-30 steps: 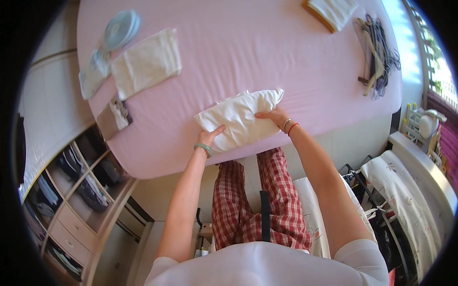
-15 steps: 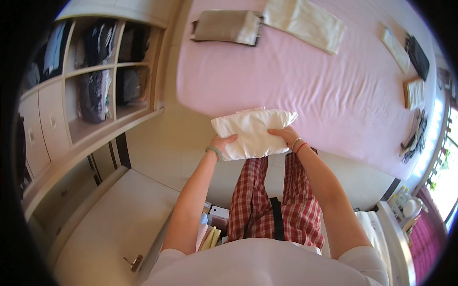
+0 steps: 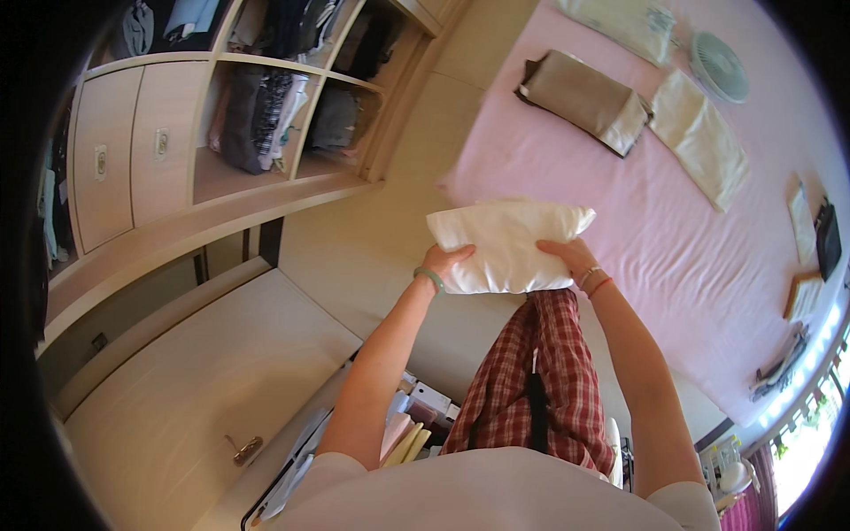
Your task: The person folds various clothing items, including pants and shirts, on a bed and places them into a wardrobe. The person also folds and stores several towels and other fabric items in the wardrobe and a nearby storage unit.
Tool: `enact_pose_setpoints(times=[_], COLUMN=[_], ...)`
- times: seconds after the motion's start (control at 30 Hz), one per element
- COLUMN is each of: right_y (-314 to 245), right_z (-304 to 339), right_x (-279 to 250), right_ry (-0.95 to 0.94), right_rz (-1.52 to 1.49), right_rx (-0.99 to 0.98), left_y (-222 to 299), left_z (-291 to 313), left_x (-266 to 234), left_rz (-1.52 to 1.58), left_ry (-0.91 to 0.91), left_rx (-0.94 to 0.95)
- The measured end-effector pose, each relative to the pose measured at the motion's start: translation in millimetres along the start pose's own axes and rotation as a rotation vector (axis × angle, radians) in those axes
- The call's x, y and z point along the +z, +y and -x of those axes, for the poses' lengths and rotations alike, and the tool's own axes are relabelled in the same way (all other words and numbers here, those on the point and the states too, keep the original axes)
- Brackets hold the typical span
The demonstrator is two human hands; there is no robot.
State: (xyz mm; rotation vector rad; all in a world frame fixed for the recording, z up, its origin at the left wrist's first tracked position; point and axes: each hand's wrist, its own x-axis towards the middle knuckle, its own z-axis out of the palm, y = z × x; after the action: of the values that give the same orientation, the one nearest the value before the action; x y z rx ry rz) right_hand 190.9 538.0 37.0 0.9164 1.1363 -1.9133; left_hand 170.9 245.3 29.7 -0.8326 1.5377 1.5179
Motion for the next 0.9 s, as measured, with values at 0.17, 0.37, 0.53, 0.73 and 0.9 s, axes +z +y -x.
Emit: enact_pose_setpoints(times=[0.17,0.37,0.53,0.73,0.9], right_y=[-27,-83,-117,-164,-195], right_z=[-39,-69,-104,-147,-241], right_x=[8,65,147,285,425], right_ry=[0.004,-0.064,-0.104,-0.204,-0.244], right_rz=[-0.047,0.085,0.275,0.526,0.749], right_rx=[-0.009,-0.104,-0.333,-0.630,-0.863], left_y=[59,96,134,176,244], left_z=[-22,-30,-24,-25,-45], left_x=[-5,-49,-106,-207,-322], left_rz=[-0.073,-0.059,0.107,0.308,0.486], left_ry=[0.041,0.243,0.429,0.726,0.807], left_rx=[0.047,0.136,0.325,0.553,0.754])
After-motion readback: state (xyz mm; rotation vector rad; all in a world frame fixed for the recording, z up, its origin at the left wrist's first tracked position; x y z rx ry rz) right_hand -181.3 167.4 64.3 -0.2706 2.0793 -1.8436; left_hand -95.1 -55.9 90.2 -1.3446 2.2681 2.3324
